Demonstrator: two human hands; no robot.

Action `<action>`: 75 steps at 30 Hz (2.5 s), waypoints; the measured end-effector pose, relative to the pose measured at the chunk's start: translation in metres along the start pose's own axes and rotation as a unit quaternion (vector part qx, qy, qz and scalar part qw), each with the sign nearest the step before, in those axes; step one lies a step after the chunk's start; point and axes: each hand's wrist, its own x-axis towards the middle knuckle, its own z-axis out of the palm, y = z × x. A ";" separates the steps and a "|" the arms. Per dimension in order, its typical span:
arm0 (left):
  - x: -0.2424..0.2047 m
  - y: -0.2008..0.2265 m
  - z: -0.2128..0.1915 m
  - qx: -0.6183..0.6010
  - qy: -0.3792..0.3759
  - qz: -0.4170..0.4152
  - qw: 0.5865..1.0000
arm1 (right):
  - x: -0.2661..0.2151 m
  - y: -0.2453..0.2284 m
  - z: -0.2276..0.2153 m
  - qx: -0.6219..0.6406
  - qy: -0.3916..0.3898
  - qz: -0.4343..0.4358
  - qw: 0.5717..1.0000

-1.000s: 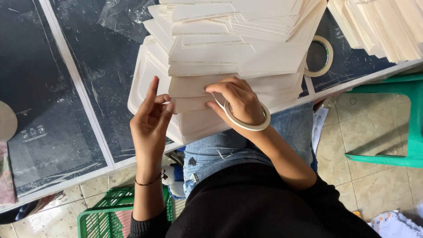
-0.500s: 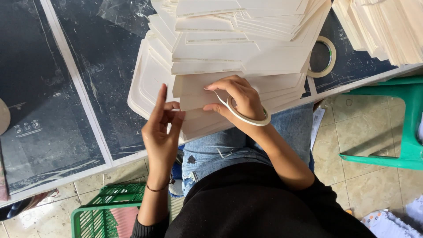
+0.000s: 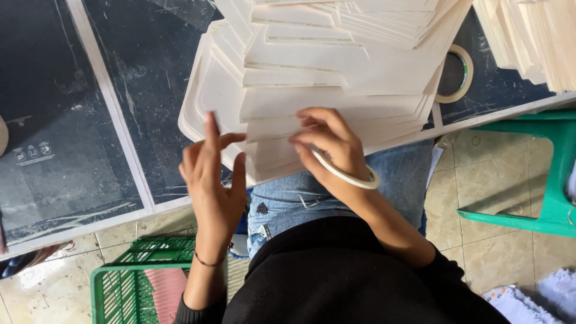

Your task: The person repeatedly folds and presses white paper sheets on a table, aligning edges and creasing folds by hand. The person handles the sheets one at a time, stacking them as they finish each unit.

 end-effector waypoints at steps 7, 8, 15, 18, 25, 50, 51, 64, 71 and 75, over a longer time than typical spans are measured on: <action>0.009 -0.003 0.005 0.007 -0.089 0.004 0.996 | -0.006 -0.002 0.019 -0.046 -0.040 -0.006 0.998; 0.008 -0.004 0.005 0.003 -0.094 -0.010 0.996 | -0.006 -0.002 0.021 -0.050 -0.040 -0.001 0.998; 0.002 0.000 0.006 -0.061 -0.109 -0.080 0.989 | -0.011 0.002 0.034 -0.113 -0.033 -0.019 0.993; 0.001 -0.004 0.011 -0.080 -0.109 -0.108 0.985 | -0.013 0.004 0.029 -0.084 -0.054 -0.036 0.994; 0.004 0.002 0.011 -0.076 -0.120 -0.122 0.982 | -0.016 0.010 -0.053 -0.057 -0.011 0.035 0.998; 0.028 0.037 0.076 0.200 -0.042 0.175 0.963 | -0.016 0.039 -0.041 -0.175 0.093 -0.001 0.980; 0.024 0.038 0.074 0.209 -0.071 0.176 0.959 | -0.017 0.038 -0.041 -0.178 0.088 -0.003 0.980; 0.007 0.053 0.095 0.256 -0.088 0.203 0.941 | -0.034 0.028 -0.034 -0.237 0.114 -0.052 0.963; 0.020 0.028 0.053 0.148 -0.112 0.142 0.972 | -0.028 0.012 -0.041 -0.157 0.126 -0.023 0.979; 0.014 0.021 0.055 0.163 -0.126 0.130 0.970 | -0.030 0.025 -0.039 -0.165 0.121 -0.002 0.979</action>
